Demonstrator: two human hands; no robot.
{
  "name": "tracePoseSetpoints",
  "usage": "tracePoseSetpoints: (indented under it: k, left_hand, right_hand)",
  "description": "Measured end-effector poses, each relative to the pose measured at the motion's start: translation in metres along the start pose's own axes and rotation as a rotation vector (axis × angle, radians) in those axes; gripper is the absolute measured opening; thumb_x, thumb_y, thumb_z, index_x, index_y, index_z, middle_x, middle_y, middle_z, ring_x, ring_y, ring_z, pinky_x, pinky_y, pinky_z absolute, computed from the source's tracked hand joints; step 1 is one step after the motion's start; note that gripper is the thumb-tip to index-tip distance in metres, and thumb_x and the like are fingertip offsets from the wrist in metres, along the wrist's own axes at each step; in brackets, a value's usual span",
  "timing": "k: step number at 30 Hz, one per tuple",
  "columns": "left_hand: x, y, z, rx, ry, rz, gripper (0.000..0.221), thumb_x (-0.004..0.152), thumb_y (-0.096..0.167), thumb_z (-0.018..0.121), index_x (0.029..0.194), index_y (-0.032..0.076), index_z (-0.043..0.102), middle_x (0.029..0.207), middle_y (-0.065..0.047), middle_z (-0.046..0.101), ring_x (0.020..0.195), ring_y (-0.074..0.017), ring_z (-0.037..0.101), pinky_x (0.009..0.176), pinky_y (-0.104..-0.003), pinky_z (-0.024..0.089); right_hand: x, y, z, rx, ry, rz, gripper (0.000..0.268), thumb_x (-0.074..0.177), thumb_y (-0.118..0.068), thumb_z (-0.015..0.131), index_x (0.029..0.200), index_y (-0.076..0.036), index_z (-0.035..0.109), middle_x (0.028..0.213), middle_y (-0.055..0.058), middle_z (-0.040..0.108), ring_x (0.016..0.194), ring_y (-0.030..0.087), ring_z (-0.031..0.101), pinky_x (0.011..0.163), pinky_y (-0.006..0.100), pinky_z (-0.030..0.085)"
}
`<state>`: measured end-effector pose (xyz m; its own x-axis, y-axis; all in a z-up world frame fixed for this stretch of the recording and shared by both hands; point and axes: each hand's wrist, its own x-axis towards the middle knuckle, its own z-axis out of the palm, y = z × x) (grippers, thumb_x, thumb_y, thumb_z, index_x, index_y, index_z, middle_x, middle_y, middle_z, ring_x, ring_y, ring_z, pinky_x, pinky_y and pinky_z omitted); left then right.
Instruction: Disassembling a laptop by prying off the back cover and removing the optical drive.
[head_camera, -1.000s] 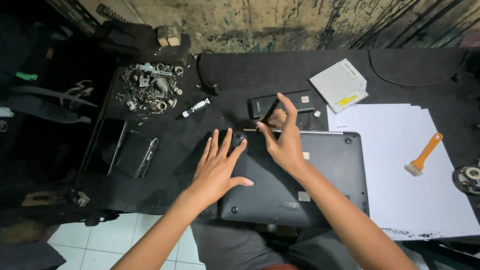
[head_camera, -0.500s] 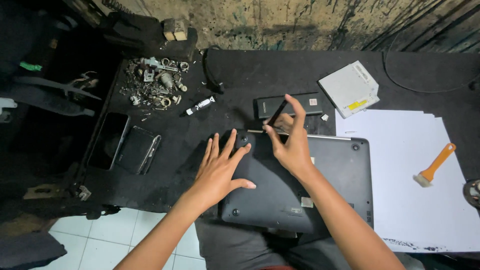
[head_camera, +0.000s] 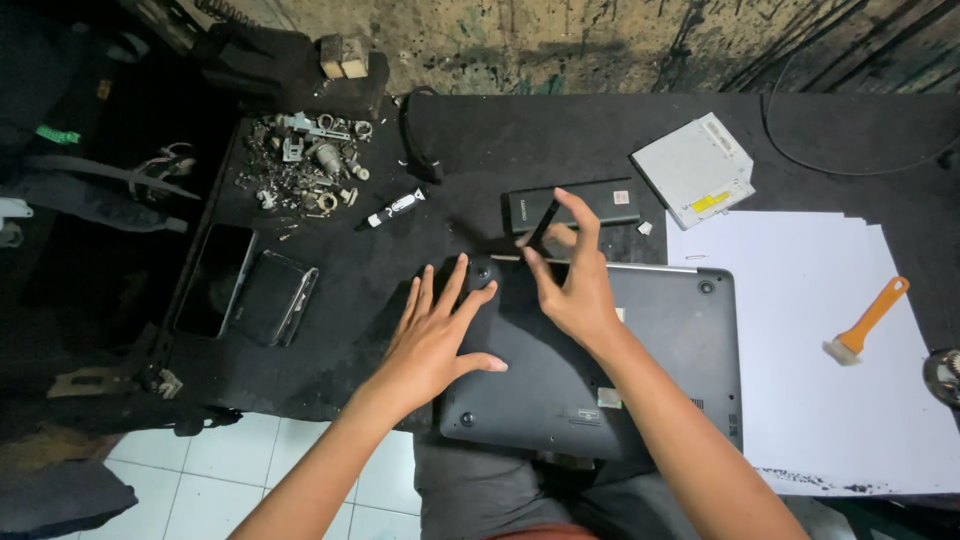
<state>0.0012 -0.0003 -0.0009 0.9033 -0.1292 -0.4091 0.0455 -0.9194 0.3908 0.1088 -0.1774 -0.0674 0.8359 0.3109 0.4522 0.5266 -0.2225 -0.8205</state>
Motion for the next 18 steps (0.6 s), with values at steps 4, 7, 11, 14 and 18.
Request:
tracePoseSetpoints:
  k: [4,7,11,14,18]
  left_hand:
    - [-0.001,-0.002,0.002,-0.019,0.031,0.03,0.093,0.084,0.047,0.08,0.16,0.016,0.035,0.172,-0.023,0.005,0.15,-0.0617,0.007,0.124,-0.065,0.002]
    - [-0.002,-0.002,0.002,-0.037,0.037,0.042,0.093,0.085,0.046,0.081,0.16,0.016,0.035,0.172,-0.024,0.004,0.15,-0.0618,0.006,0.124,-0.065,0.003]
    - [-0.001,-0.004,0.006,-0.049,0.05,0.04,0.094,0.085,0.046,0.081,0.161,0.017,0.034,0.172,-0.023,0.002,0.151,-0.0609,0.004,0.124,-0.065,0.003]
    - [-0.005,-0.001,0.006,-0.045,0.083,0.05,0.093,0.085,0.044,0.081,0.16,0.016,0.035,0.172,-0.025,0.004,0.15,-0.0622,0.002,0.123,-0.066,0.005]
    - [-0.004,-0.003,0.01,-0.028,0.133,0.059,0.092,0.085,0.043,0.081,0.16,0.015,0.037,0.171,-0.027,0.006,0.15,-0.0627,0.002,0.123,-0.066,0.006]
  right_hand:
    - [0.001,0.002,0.001,0.024,0.014,-0.02,0.077,0.093,-0.001,0.075,0.155,-0.007,0.028,0.1,0.012,0.07,0.098,0.035,0.071,0.097,0.052,0.052]
    - [0.002,0.002,-0.001,0.051,-0.011,-0.04,0.073,0.095,0.0,0.072,0.155,-0.006,0.031,0.1,0.011,0.07,0.099,0.034,0.071,0.099,0.051,0.051]
    - [0.004,0.005,0.0,0.05,0.019,-0.079,0.072,0.094,0.002,0.075,0.152,-0.005,0.032,0.092,0.012,0.067,0.091,0.035,0.071,0.095,0.051,0.052]
    - [0.001,-0.003,-0.003,0.066,0.019,-0.063,0.072,0.094,0.009,0.068,0.154,-0.005,0.029,0.097,0.01,0.073,0.094,0.031,0.074,0.096,0.048,0.053]
    - [0.003,-0.022,0.003,0.074,0.133,-0.143,0.073,0.096,0.01,0.069,0.153,-0.003,0.026,0.102,0.011,0.075,0.095,0.03,0.075,0.095,0.045,0.055]
